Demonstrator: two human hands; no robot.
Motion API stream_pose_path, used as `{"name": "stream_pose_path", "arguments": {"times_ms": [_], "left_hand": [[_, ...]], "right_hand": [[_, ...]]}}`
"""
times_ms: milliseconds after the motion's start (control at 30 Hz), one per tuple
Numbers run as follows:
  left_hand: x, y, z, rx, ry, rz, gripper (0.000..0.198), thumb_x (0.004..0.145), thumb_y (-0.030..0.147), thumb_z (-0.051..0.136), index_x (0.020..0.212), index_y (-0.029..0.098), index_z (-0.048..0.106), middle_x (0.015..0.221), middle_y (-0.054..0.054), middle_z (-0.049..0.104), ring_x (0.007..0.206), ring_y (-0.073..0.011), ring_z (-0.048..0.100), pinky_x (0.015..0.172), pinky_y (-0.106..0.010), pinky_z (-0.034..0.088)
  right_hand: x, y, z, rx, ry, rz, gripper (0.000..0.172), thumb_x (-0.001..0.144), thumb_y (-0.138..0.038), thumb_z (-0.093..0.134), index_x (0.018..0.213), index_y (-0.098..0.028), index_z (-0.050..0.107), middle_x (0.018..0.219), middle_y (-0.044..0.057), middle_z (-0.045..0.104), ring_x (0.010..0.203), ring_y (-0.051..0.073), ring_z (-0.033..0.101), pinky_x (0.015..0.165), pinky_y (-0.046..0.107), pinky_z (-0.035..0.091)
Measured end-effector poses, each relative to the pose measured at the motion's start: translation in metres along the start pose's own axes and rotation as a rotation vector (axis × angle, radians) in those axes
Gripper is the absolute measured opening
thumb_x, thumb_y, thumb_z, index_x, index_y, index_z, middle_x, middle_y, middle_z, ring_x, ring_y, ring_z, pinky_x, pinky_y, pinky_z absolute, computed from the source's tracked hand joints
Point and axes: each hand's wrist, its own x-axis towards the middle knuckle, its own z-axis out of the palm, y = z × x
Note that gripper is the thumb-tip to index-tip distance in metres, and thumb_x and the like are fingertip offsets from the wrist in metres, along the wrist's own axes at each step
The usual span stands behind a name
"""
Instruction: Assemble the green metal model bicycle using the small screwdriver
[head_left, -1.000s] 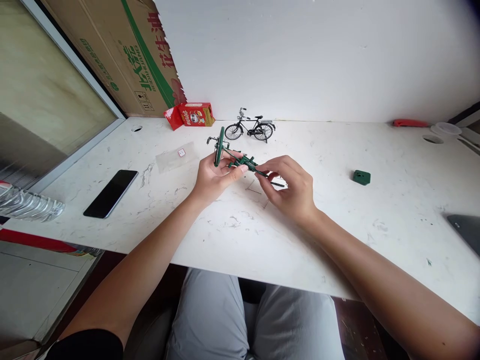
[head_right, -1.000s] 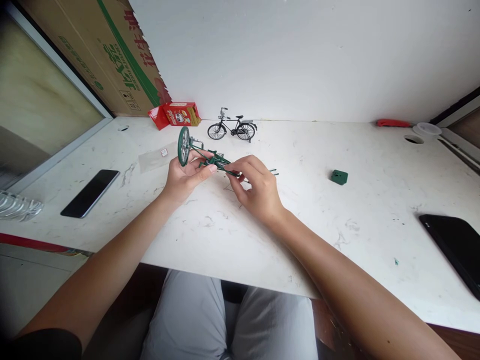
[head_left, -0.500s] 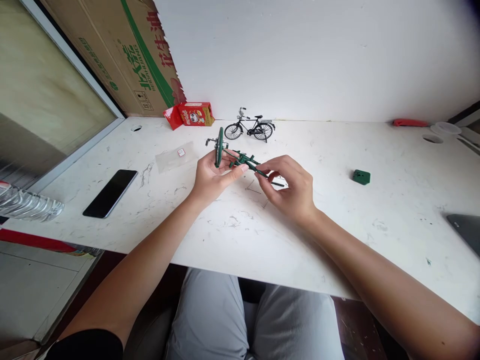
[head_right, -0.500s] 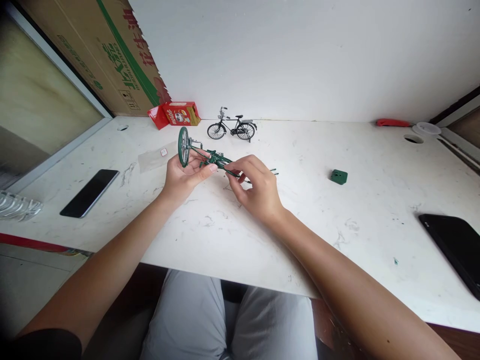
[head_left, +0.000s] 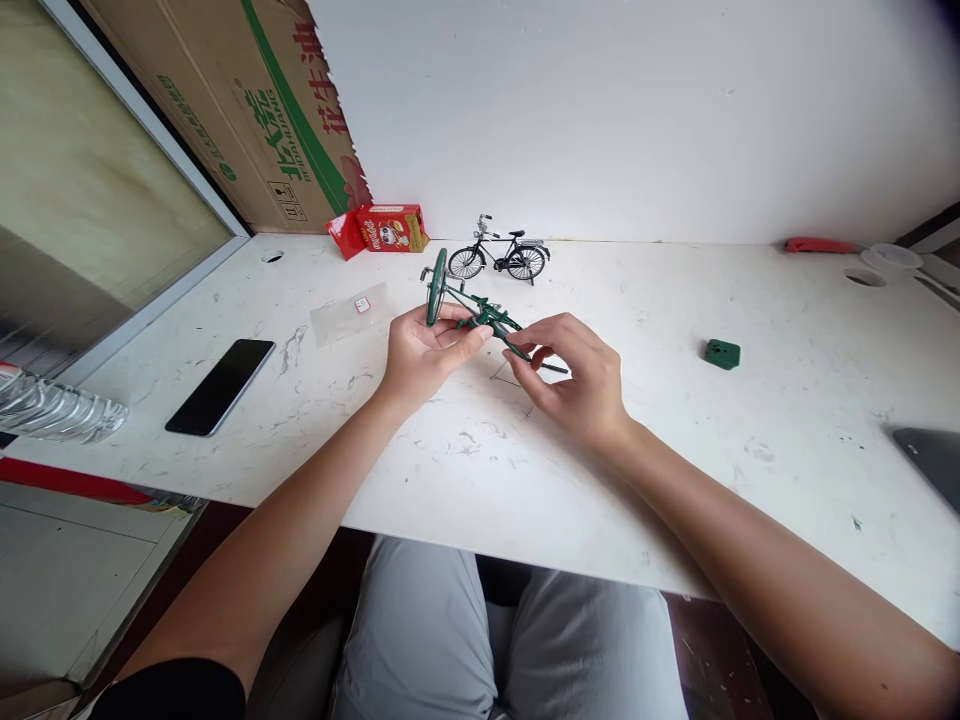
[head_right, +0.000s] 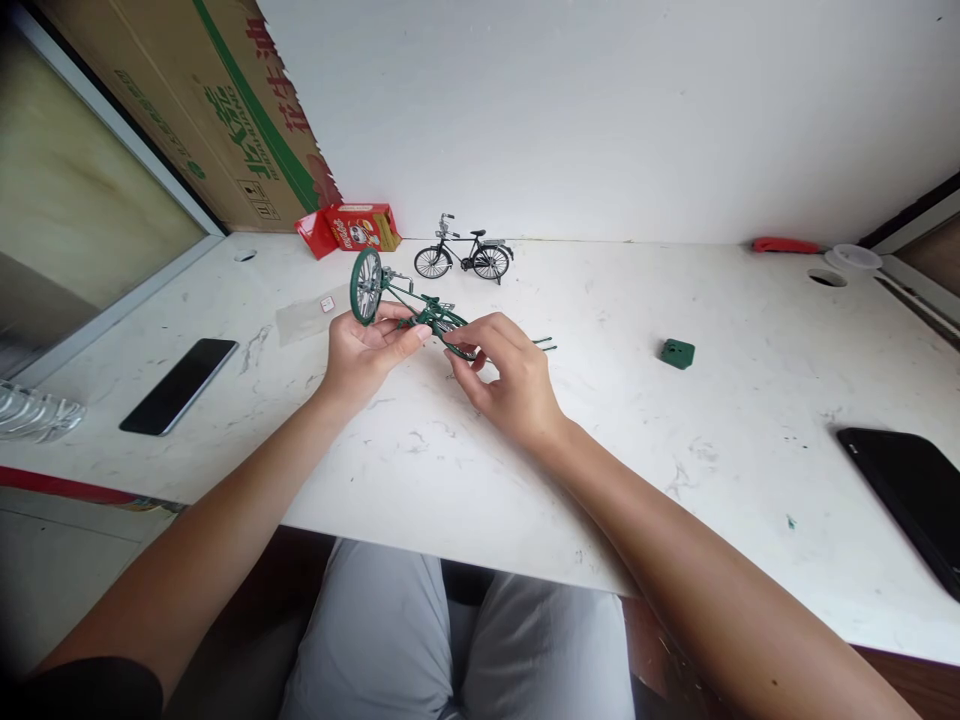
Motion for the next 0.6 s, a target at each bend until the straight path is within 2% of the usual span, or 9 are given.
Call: {"name": "stream_pose_path", "arguments": {"times_ms": [200,400,600], "left_hand": [[0.0009,0.0002,-0.0016,0.003,-0.014,-0.032,0.034,0.074,0.034,0.098,0.091,0.017,0.074,0.097,-0.007,0.079,0.098,-0.0221,0.077,0.099,-0.038,0.061],[0.0049,-0.001,-0.0036,-0.072,-0.104,-0.247,0.041,0.074,0.044,0.097,0.093,0.014,0.078,0.098,-0.009,0.08,0.094,-0.024,0.079,0.104,-0.044,0.059],[0.0059,-0.0006,-0.0057,-0.183,-0.145,-0.365,0.034,0.075,0.037,0.097,0.088,0.014,0.076,0.097,-0.008,0.079,0.098,-0.0248,0.079,0.107,-0.045,0.057]], "right_hand": [[0.0005,0.0,0.0001,-0.026,0.042,-0.031,0.014,0.1,-0.016,0.068,0.108,-0.024,0.075,0.096,0.006,0.074,0.08,0.018,0.07,0.059,0.033,0.062],[0.0011,0.003,-0.0018,-0.102,0.077,-0.03,0.011,0.102,-0.02,0.068,0.109,-0.027,0.075,0.095,0.006,0.075,0.083,0.02,0.071,0.065,0.035,0.063],[0.0016,0.005,-0.0032,-0.123,0.077,-0.026,0.008,0.103,-0.021,0.067,0.106,-0.026,0.072,0.095,0.006,0.075,0.085,0.022,0.07,0.071,0.039,0.063]]}}
